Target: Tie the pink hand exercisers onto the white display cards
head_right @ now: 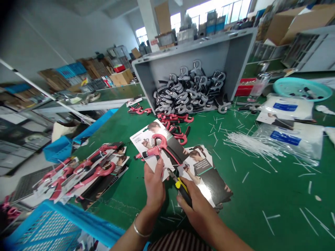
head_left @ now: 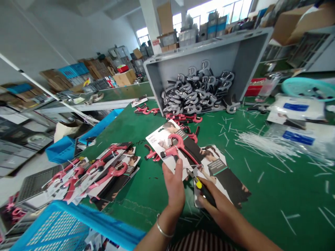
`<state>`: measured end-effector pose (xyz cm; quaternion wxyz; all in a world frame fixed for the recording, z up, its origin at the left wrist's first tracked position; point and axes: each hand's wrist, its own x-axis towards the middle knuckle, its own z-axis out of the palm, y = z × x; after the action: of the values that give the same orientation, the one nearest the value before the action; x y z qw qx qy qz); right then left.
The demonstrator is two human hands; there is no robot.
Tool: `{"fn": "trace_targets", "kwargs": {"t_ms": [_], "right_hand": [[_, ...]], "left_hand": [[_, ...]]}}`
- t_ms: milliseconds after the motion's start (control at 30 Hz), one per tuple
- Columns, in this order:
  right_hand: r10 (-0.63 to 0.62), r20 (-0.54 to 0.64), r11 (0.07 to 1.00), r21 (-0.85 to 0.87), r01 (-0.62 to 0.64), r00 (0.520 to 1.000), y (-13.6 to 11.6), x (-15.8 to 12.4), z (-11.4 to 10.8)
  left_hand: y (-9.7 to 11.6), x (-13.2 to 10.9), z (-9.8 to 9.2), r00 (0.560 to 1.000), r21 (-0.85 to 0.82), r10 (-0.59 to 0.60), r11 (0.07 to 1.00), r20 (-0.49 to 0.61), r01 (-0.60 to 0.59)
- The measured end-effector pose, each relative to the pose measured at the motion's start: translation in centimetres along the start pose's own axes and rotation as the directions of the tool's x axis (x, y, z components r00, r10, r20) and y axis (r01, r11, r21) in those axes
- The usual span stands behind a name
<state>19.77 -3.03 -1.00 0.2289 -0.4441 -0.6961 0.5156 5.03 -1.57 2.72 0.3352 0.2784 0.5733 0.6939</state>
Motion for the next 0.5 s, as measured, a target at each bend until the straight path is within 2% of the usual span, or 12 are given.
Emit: {"fn": "trace_targets", "kwargs": {"t_ms": [267, 400, 500], "right_hand": [[-0.015, -0.072, 1.000, 0.012, 0.016, 0.997, -0.5, 0.1, 0.9], [0.029, -0.053, 0.999, 0.017, -0.028, 0.998, -0.8, 0.4, 0.8], [0.055, -0.009, 0.993, 0.102, -0.053, 0.998, -0.6, 0.4, 1.0]], "left_hand": [[-0.3, -0.2, -0.5, 0.998, 0.012, -0.037, 0.999, 0.042, 0.037], [-0.7, -0.1, -0.8, 0.998, 0.037, -0.049, 0.998, 0.045, 0.048], [-0.8, 0.1, -1.2, 0.996, 0.103, -0.057, 0.993, 0.063, 0.050]]}}
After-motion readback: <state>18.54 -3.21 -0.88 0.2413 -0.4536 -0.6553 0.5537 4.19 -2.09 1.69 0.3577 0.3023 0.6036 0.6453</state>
